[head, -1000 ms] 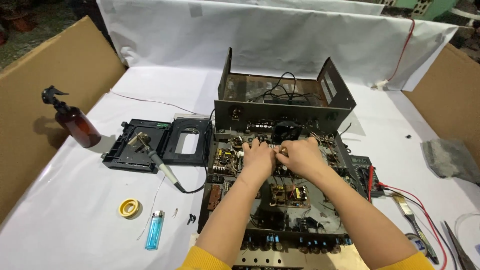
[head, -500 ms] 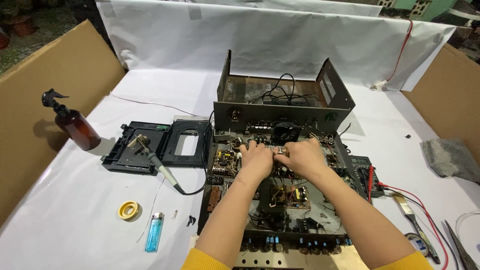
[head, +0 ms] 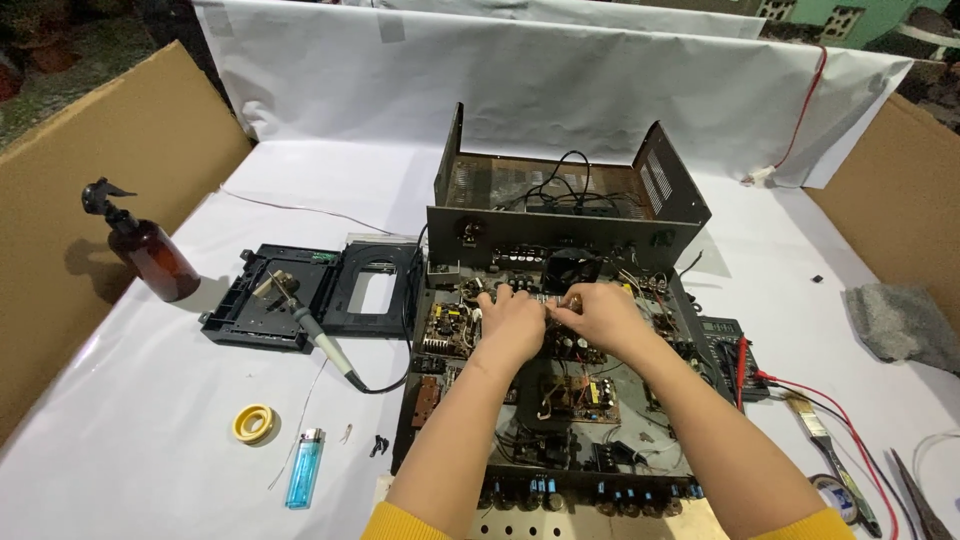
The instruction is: The person uses a multimeter to test various points on the circuit board of a disassembled electronic device. They probe different components and wires with the multimeter leads while holding the device steady with their other hand.
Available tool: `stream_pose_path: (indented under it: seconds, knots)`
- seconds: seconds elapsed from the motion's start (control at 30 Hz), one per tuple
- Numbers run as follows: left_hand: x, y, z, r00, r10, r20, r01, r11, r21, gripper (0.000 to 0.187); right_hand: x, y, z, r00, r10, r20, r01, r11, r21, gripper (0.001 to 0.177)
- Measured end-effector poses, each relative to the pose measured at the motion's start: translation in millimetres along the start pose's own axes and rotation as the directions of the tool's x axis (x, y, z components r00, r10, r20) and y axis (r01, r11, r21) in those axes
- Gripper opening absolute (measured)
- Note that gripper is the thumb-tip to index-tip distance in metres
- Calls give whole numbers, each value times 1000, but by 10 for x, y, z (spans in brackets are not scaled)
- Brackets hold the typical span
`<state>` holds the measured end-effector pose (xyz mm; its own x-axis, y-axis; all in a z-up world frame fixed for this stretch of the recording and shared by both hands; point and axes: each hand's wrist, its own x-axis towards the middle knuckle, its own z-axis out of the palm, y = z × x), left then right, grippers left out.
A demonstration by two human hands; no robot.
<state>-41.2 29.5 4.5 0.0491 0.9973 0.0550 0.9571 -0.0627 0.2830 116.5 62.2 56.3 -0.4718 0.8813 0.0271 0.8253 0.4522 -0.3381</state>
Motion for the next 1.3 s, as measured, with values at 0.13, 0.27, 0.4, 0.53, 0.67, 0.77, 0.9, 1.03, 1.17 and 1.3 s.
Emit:
stream_pose_path:
  seconds: [0.13, 0.27, 0.4, 0.53, 0.67, 0.77, 0.9, 1.03, 1.17, 1.3]
  knots:
    - [18, -40, 60, 1000, 14, -21, -14, 1000, -6, 33, 123, 137, 175, 991, -54, -120, 27, 975, -219, 52]
    - [-24, -11, -22, 1000, 11, 19, -10, 1000, -22, 23, -16, 71, 66, 985, -70, -156, 44, 985, -167, 53]
    - [-28, -44, -73, 999, 1, 37, 0, 1000, -29, 19, -75, 111, -30, 981, -14, -195, 19, 1000, 21, 40]
    - [-241, 22, -411, 994, -3, 114, 15, 994, -105, 30, -260, -183, -270, 988, -107, -108, 96, 990, -102, 22]
    - [-220, 5, -458, 986, -26, 167, 63, 973, -223, 40, -406, -455, -296, 978, -205, 36, 208, 948, -241, 19]
    - [-249, 5, -537, 971, -45, 234, 108, 958, -267, 47, -376, -457, -228, 983, -170, 72, 184, 944, -276, 16]
    - [-273, -12, -571, 971, -41, 235, 109, 952, -287, 48, -332, -442, -189, 981, -186, 46, 191, 931, -311, 15]
    - [-284, 8, -626, 963, -41, 266, 116, 955, -273, 58, -277, -330, -88, 980, -199, 9, 192, 929, -315, 17]
    - [-243, 11, -583, 944, -53, 326, 128, 969, -212, 68, -301, -240, 15, 977, -205, -63, 180, 944, -275, 21]
    - [-163, 7, -482, 943, -55, 329, 122, 975, -185, 68, -282, -31, 107, 968, -213, -130, 166, 939, -303, 32]
